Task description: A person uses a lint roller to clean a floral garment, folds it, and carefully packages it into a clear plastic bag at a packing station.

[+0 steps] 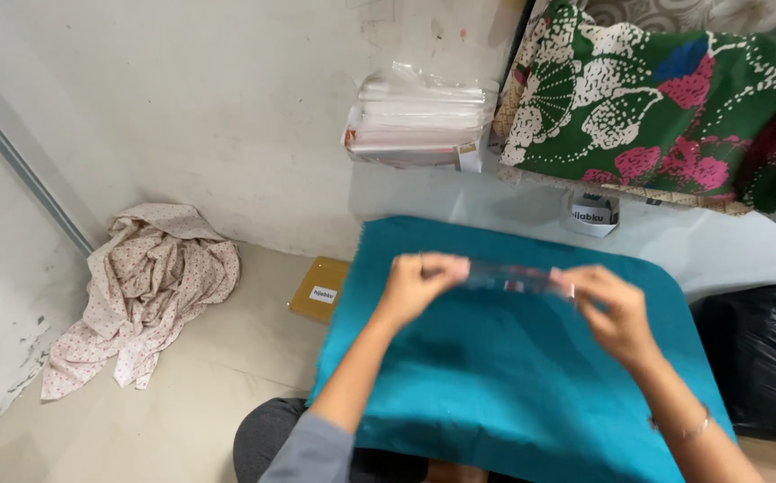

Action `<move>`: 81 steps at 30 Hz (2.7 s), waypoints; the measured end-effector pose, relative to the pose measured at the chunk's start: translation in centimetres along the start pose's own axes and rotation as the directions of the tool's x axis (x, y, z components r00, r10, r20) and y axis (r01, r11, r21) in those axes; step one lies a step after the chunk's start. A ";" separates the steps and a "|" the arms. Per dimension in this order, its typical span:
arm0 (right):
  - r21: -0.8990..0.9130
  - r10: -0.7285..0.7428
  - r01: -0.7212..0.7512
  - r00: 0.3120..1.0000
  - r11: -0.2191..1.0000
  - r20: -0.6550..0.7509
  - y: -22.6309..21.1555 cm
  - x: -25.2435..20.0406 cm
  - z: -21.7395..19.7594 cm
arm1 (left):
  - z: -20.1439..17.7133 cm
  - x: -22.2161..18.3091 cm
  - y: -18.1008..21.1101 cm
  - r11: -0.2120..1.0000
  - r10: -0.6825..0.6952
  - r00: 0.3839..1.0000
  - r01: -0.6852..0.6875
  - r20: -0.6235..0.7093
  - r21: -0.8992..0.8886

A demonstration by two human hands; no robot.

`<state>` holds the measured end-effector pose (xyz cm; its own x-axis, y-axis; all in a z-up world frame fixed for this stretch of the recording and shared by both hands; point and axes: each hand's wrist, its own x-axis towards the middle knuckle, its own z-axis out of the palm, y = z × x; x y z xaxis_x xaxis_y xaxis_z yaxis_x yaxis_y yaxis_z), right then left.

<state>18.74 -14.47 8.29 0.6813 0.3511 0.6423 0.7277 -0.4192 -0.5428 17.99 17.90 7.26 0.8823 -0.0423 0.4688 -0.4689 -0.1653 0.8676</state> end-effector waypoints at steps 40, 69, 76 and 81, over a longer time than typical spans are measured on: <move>-0.604 0.519 -0.117 0.652 0.789 0.552 -1.6 -2.3 17.0 | 1.2 -20.7 -8.4 0.666 0.358 0.790 -0.590 0.498 0.457; -0.585 0.553 -0.179 0.618 0.791 0.558 -0.1 -1.7 17.6 | 0.9 -21.2 -7.9 0.624 0.276 0.812 -0.558 0.515 0.547; 0.060 0.029 -0.054 0.934 0.997 0.357 0.8 -8.6 9.7 | 0.8 -21.8 -8.5 0.643 0.271 0.821 -0.543 0.502 0.540; -0.272 -0.077 0.245 0.858 0.930 0.508 3.2 -18.2 5.0 | 0.7 -21.8 -7.8 0.676 0.244 0.839 -0.507 0.487 0.534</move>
<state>9.01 -17.98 -7.85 0.5683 0.7589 0.3181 0.8226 -0.5321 -0.2002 2.47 19.44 -9.84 0.6454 -0.5553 0.5246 -0.7427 -0.6168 0.2608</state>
